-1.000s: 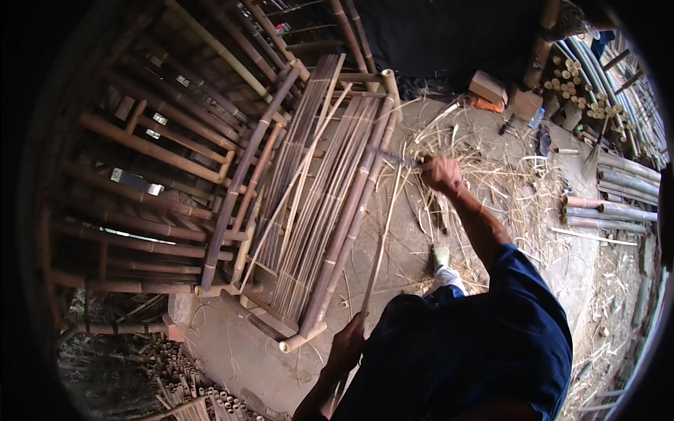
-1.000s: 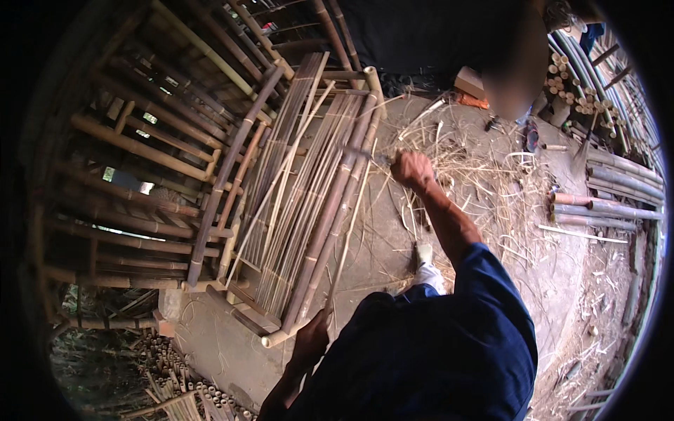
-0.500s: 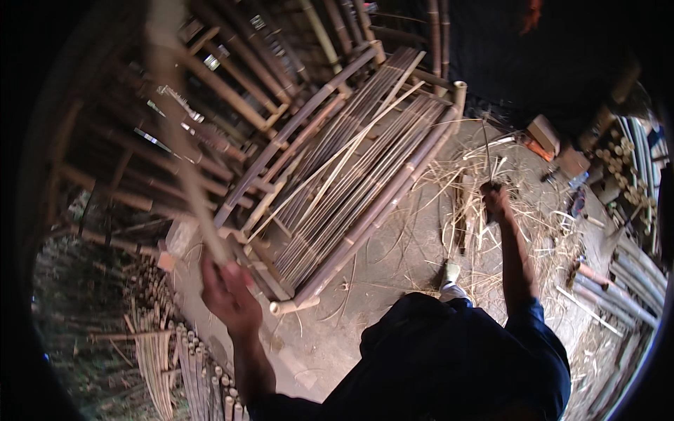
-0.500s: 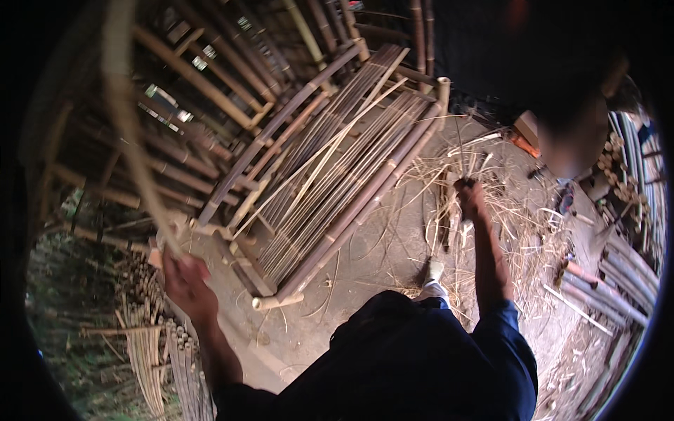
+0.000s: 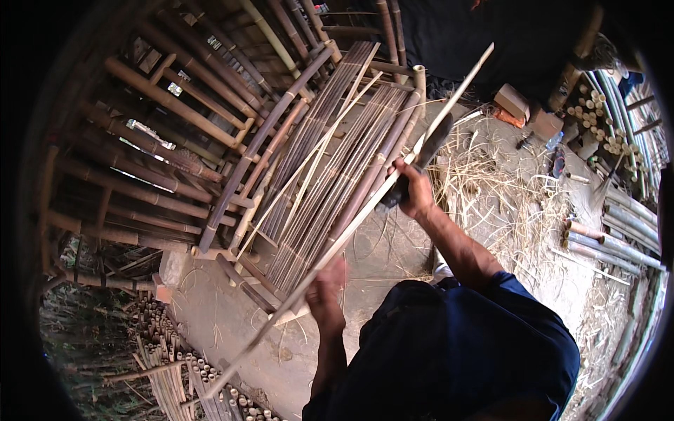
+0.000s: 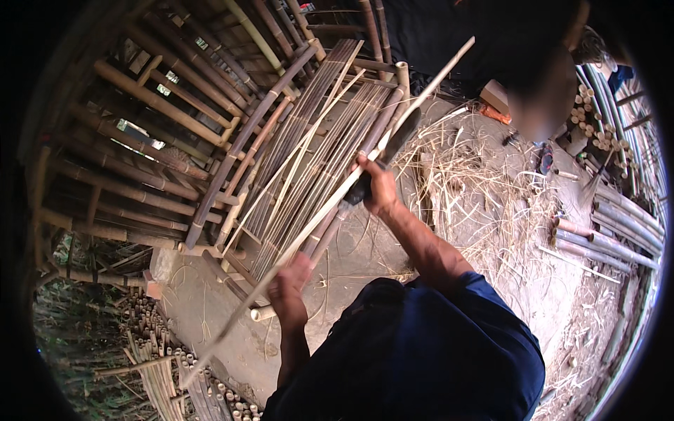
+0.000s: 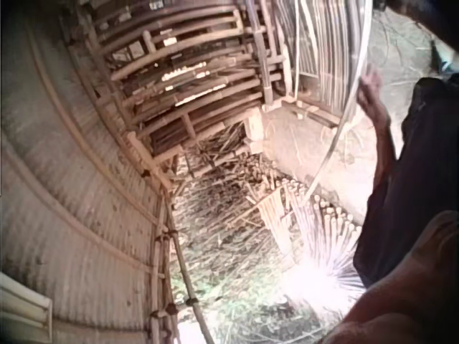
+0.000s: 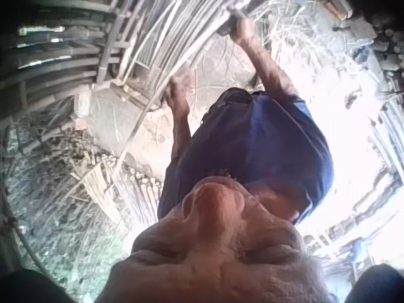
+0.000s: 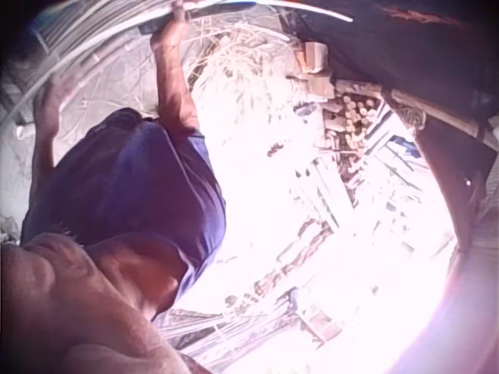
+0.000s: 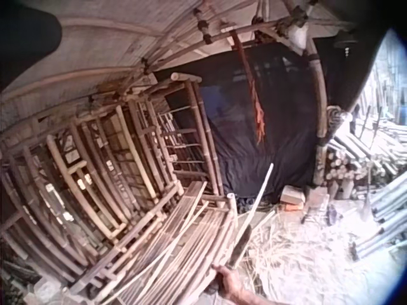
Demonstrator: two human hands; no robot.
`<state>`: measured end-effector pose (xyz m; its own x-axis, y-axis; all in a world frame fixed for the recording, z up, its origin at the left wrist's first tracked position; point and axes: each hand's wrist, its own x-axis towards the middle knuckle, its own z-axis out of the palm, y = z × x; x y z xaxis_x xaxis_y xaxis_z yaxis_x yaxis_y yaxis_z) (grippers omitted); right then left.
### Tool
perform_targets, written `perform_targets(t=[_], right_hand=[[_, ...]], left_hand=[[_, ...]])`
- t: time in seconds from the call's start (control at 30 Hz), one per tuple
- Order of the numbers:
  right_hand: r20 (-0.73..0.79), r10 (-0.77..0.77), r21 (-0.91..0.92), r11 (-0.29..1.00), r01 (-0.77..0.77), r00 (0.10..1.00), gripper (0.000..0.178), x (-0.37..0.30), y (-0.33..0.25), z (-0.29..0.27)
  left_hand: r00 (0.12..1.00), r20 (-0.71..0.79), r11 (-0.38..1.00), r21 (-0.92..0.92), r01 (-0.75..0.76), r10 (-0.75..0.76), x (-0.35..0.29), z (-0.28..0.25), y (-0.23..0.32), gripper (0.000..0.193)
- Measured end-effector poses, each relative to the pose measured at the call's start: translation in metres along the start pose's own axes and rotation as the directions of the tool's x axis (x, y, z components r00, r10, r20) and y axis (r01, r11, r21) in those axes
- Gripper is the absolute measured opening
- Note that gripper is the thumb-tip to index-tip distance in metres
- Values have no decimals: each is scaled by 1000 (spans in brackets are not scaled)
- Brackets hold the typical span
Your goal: The person uses a machete to split long bamboo poles into thin strips. They repeatedly position the bamboo against a wooden frame, strike it with the machete to split the material, and then stack the resulting strips.
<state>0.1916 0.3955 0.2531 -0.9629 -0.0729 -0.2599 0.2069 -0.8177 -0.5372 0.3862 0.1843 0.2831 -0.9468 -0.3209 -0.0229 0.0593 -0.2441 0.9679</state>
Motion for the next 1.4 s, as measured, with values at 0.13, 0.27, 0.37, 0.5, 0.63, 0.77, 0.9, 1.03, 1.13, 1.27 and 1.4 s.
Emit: perform_targets(t=[0.13,0.27,0.37,0.5,0.63,0.77,0.9,1.03,1.13,1.27,1.4], right_hand=[[-33,-55,-207,977,47,998,23,21,-21,-20],[13,-145,-468,873,134,989,40,14,-31,-5],[160,-227,-868,431,246,961,64,21,-54,-5],[697,-325,-645,-673,361,639,59,16,-54,-48],[674,5,-633,-512,581,739,53,-42,-2,-46],[667,93,-644,-427,635,739,66,-69,14,-41],[778,25,-498,-583,642,627,63,-24,-1,-44],[605,-199,-573,-781,248,771,64,53,-84,-63],[891,-177,-323,-894,311,418,71,45,-50,-47],[827,-93,-276,-927,256,555,59,52,-67,-59],[923,-211,-148,-967,-208,322,59,94,-123,-59]], left_hand=[[896,437,669,690,-276,-82,-21,21,30,52],[814,570,194,816,-544,-112,28,-1,-2,61],[652,645,890,444,106,-399,31,-4,-27,45],[864,410,916,378,132,-294,50,27,-22,40],[904,364,929,360,86,-224,66,44,-35,46],[921,325,916,394,76,-216,59,56,-35,37],[891,420,921,388,-3,-174,59,37,-33,40],[853,482,866,494,-75,-201,3,30,4,43],[873,399,887,455,76,-280,-11,13,7,44],[853,440,824,566,-20,-281,-22,-2,11,42],[856,487,783,595,-180,-173,-67,-40,5,44]])
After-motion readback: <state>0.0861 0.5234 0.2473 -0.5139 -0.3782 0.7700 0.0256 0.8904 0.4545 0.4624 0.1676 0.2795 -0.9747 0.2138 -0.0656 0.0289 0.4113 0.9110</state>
